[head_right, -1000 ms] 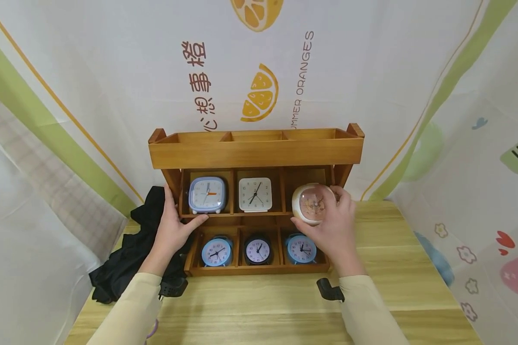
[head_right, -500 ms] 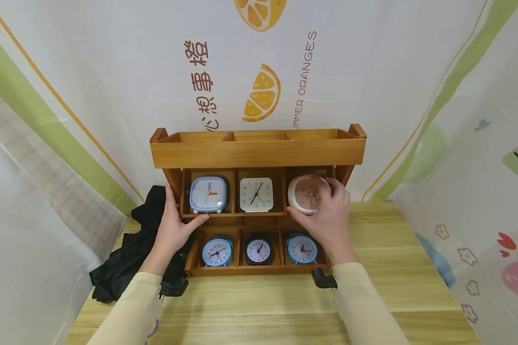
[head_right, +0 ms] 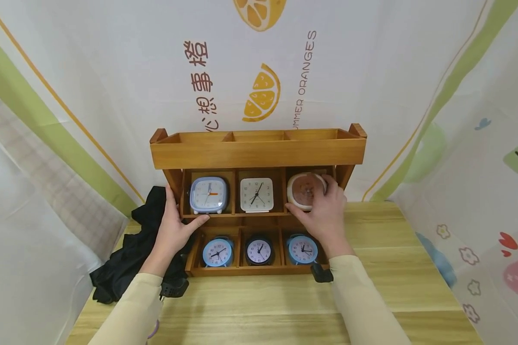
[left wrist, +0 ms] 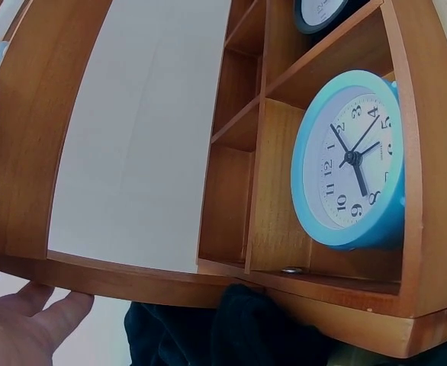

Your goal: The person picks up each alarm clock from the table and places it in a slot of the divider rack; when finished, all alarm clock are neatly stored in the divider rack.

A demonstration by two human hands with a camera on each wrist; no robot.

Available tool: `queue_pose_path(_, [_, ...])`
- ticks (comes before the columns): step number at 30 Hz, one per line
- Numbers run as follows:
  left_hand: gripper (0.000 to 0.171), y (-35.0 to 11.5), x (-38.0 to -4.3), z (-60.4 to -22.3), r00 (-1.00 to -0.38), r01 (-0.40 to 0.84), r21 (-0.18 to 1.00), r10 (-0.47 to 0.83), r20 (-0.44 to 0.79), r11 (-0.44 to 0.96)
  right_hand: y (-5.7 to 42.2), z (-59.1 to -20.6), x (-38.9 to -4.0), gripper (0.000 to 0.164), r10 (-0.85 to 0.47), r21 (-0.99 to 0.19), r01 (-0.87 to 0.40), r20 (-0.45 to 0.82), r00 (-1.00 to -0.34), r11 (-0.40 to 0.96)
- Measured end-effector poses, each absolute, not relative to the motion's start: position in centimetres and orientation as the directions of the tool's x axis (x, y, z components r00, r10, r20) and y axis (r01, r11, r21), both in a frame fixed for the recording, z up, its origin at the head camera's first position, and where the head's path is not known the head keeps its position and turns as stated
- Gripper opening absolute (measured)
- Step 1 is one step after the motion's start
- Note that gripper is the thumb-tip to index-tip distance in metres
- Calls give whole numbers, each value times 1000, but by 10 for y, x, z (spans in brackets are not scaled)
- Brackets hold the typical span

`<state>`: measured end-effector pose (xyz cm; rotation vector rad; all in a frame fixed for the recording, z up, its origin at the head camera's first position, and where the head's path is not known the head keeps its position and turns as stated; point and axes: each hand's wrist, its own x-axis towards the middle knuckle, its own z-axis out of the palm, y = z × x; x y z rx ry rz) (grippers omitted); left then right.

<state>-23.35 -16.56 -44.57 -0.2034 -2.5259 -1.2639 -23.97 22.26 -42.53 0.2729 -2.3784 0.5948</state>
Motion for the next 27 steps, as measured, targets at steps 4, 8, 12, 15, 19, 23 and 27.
queue_pose_path(4, [132, -165, -233, -446, -944, 261, 757, -8, 331, 599, 222, -426, -239, 80, -75, -292, -279, 557, -827, 915])
queue_pose_path(8, [131, -162, -234, -448, -943, 266, 760, -3, 332, 593, 223, -427, -238, 75, -65, -293, -252, 526, -848, 922])
queue_pose_path(12, [131, -160, -236, -449, -941, 270, 755, -1, 338, 597, 225, -427, -238, 75, -57, -313, -260, 533, -844, 913])
queue_pose_path(15, [132, -159, -237, -449, -939, 275, 755, -1, 343, 595, 228, -428, -237, 76, -69, -334, -292, 545, -835, 896])
queue_pose_path(19, [132, -159, -238, -450, -938, 278, 755, 0, 346, 594, 232, -433, -229, 81, -116, -340, -375, 589, -800, 862])
queue_pose_path(23, [132, -159, -237, -450, -944, 262, 759, -5, 329, 596, 234, -436, -216, 87, -175, -300, -432, 614, -770, 850])
queue_pose_path(27, [130, -160, -233, -450, -947, 248, 754, -12, 322, 608, 233, -436, -200, 95, -227, -253, -452, 602, -766, 855])
